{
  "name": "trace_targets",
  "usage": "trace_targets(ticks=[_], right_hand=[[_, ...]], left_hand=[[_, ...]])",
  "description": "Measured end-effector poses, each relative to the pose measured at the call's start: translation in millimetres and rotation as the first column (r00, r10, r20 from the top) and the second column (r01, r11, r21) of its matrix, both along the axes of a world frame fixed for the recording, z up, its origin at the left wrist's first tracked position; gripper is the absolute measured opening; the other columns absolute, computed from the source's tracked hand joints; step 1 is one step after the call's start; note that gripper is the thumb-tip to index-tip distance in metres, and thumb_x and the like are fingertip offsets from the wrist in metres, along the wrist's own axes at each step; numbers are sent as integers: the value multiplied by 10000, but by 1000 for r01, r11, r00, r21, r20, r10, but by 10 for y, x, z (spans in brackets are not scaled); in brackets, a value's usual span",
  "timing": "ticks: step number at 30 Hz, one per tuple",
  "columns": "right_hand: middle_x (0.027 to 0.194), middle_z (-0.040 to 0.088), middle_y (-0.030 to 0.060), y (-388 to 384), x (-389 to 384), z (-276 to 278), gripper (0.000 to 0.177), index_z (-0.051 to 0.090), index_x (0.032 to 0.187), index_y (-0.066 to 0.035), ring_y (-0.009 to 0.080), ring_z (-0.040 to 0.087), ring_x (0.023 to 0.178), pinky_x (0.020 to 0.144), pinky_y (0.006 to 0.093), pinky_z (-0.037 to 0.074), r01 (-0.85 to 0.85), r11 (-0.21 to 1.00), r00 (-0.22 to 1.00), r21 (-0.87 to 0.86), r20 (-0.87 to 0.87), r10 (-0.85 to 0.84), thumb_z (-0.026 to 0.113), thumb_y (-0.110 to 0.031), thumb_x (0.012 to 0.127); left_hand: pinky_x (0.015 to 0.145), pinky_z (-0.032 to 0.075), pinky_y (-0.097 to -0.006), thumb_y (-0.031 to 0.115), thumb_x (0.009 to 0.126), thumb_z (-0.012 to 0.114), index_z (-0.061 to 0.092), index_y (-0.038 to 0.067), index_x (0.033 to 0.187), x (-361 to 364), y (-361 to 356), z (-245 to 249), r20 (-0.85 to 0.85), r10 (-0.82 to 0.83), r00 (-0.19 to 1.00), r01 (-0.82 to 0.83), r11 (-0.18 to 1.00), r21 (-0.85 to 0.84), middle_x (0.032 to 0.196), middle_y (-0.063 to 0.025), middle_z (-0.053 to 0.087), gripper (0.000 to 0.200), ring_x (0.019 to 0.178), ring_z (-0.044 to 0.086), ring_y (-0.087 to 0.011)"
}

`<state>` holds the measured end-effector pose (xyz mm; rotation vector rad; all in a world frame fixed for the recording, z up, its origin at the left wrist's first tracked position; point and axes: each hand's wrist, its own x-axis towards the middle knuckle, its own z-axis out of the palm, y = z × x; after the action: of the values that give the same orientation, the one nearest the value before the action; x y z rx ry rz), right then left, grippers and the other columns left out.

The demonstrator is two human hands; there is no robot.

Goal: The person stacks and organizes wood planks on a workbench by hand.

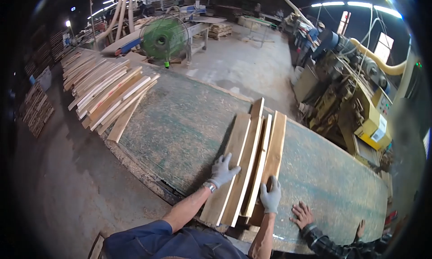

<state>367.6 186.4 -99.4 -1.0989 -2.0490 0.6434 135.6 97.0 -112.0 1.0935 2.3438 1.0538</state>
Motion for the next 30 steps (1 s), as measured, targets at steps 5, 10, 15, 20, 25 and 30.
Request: trace_targets(ticks=[5,10,15,20,25,30], right_hand=[[1191,598,217,-9,-21,41,482,570,1257,-21,392,600,1097,921,419,491,11,998,999,58,41,-13,685,-193,822],[1192,586,222,11,6,-12,489,557,1263,-33,398,585,1089,911,428,488,2,998,1000,55,29,-4,677,-192,817],[1155,589,248,-88,-36,206,515,562,1257,-53,431,573,1071,900,470,481,44,999,999,-27,34,-43,680,-249,795],[1091,586,250,-114,-41,142,528,561,1270,-99,441,580,1008,872,501,484,147,988,986,53,68,-151,664,-333,808],[1081,562,238,-126,4,233,534,543,1274,-105,422,576,990,847,482,492,128,992,989,-19,74,-127,646,-366,820],[1127,559,249,-90,-4,123,536,560,1274,-94,429,577,1018,877,474,491,125,992,991,-28,45,-124,663,-355,817]], left_hand=[[1060,336,-528,616,790,614,344,92,1485,10,2,16,-30,-1,1000,0,1000,-20,1450,-322,338,911,1309,374,-474],[1056,358,-488,586,787,636,371,70,1464,20,21,-32,-56,18,998,-16,999,30,1433,-297,369,891,1297,396,-448],[1048,368,-514,546,789,659,382,47,1448,-18,50,-140,-82,-9,997,19,993,117,1396,-340,394,871,1267,430,-472],[1119,210,-599,512,784,675,341,62,1477,-65,441,591,-440,-79,895,87,996,-2,1486,-328,274,892,1360,263,-505],[702,534,-393,357,804,696,233,-7,1499,477,1515,2725,-497,-255,830,437,851,293,908,-132,681,911,812,665,-277],[869,515,-440,392,801,671,340,-37,1442,710,2059,3547,-537,-142,832,399,825,401,1093,-228,676,839,996,659,-373]])
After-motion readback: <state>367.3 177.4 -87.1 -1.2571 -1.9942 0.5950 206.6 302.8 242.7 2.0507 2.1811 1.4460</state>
